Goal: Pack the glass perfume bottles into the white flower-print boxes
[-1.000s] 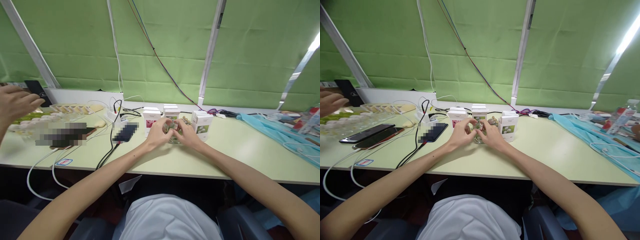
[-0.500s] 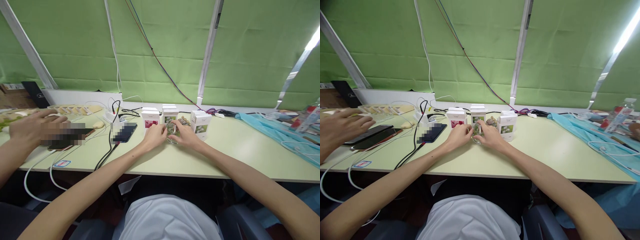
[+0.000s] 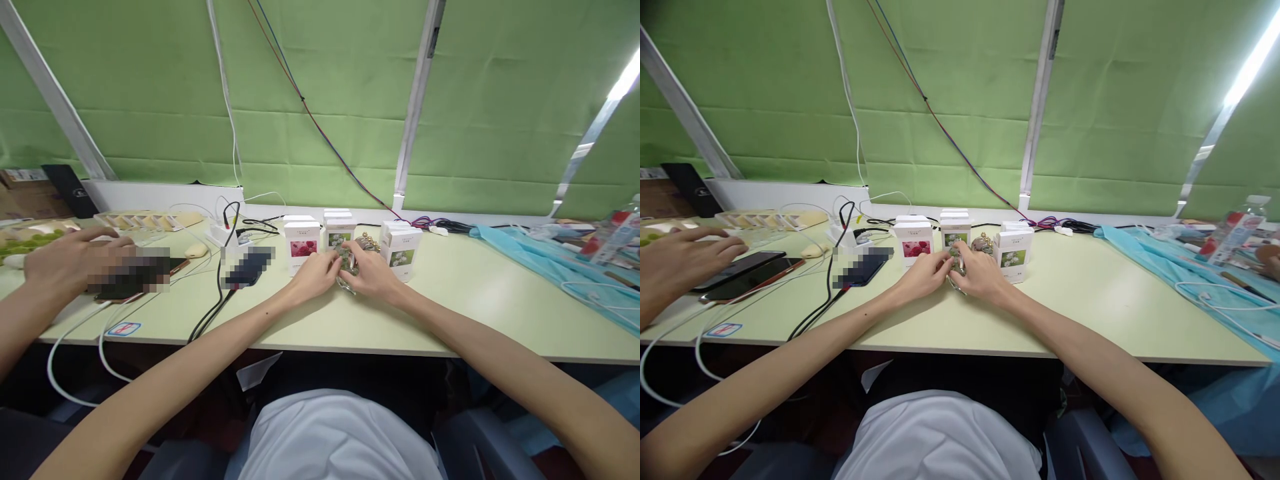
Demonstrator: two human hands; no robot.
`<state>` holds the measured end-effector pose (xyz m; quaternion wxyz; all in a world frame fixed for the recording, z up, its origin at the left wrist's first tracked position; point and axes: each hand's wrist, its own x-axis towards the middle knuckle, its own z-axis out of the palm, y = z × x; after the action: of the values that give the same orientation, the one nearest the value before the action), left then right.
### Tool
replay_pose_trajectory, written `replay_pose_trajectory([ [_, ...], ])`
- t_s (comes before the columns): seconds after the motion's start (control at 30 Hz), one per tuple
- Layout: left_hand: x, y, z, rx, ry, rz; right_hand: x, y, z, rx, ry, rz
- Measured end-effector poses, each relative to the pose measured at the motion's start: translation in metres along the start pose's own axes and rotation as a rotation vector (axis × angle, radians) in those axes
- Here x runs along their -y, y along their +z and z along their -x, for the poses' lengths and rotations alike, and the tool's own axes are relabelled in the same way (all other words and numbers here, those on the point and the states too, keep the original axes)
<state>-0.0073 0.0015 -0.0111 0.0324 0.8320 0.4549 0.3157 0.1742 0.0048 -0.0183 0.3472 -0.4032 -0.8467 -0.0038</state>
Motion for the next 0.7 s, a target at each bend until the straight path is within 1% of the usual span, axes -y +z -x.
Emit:
replay_pose_trajectory([
  [0.2,0.0009,0.0045,-0.0006,0.022,0.011,0.067,0.0018,0.0002,0.0012,-0.010,0.003,0.024],
  [0.5,-0.0001,0.0035,-0.0009,0.043,0.003,0.123,0.0036,-0.0001,0.0023,-0.015,0.014,0.015],
  [0.7,-0.0007,-0.0003,-0.0005,0.013,0.016,0.096,0.0032,0.0007,0.0036,-0.025,0.000,0.009],
])
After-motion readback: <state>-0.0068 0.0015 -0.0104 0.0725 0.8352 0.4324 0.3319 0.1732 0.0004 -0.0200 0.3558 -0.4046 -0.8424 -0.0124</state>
